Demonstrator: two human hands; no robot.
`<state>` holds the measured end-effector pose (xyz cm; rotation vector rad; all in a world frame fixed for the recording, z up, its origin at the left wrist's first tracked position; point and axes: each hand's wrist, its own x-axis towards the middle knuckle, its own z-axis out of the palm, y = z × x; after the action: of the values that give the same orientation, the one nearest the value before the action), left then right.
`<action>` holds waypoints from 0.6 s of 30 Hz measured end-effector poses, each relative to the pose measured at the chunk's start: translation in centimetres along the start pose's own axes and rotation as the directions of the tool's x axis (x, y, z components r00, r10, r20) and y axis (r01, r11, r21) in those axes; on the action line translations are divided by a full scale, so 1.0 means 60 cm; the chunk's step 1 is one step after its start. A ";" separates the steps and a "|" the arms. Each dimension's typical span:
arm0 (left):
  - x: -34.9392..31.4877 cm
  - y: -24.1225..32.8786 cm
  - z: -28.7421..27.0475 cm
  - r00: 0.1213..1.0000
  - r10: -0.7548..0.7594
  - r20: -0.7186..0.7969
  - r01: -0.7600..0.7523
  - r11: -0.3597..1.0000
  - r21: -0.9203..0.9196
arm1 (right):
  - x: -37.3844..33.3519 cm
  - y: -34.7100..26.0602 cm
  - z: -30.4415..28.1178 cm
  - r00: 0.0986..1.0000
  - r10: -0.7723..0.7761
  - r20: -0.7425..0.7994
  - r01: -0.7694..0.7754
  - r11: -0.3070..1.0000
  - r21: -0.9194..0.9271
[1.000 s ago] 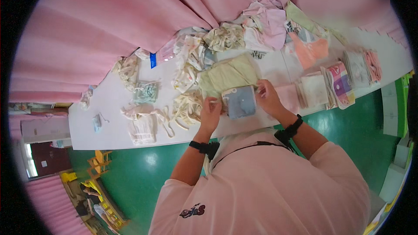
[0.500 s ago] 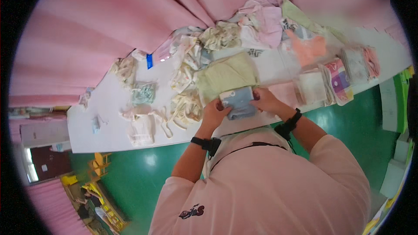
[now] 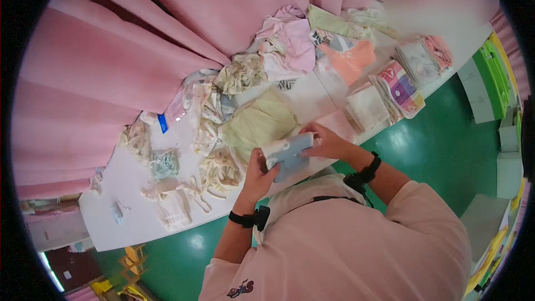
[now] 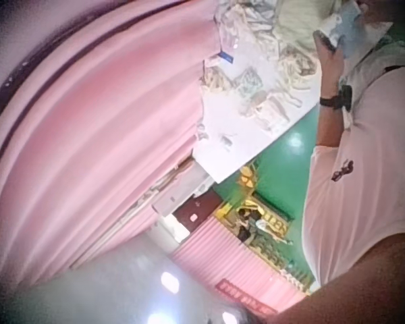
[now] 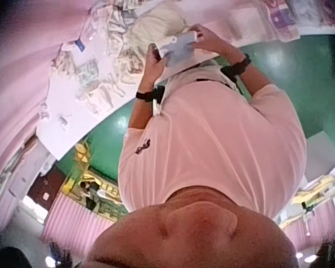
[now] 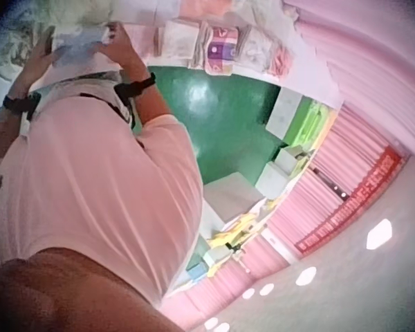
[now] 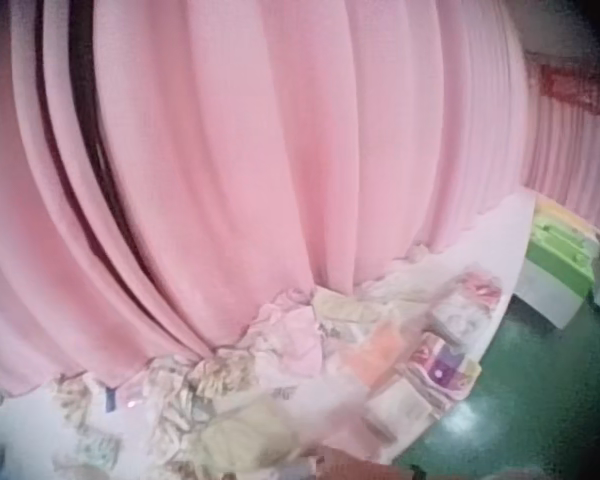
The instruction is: Folding and organizing various small baby clothes on a white table.
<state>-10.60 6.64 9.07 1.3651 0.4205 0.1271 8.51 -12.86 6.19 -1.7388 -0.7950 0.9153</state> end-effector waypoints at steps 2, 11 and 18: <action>0.018 0.022 0.015 0.995 -0.064 0.078 0.069 0.995 -0.067 | -0.023 -0.023 -0.030 0.995 -0.082 -0.059 0.089 0.987 0.134; 0.144 0.045 0.159 0.928 0.050 0.369 -0.070 0.997 0.039 | -0.100 -0.084 -0.165 0.994 0.101 -0.036 -0.086 0.953 0.289; 0.216 -0.012 0.322 0.906 -0.299 0.301 0.383 0.881 -0.279 | -0.103 0.026 -0.296 0.906 0.025 -0.423 -0.037 0.999 -0.021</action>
<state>8.25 -7.05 8.33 0.9386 0.4020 -0.2594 20.83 -26.59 10.29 -1.8893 -0.4951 0.5152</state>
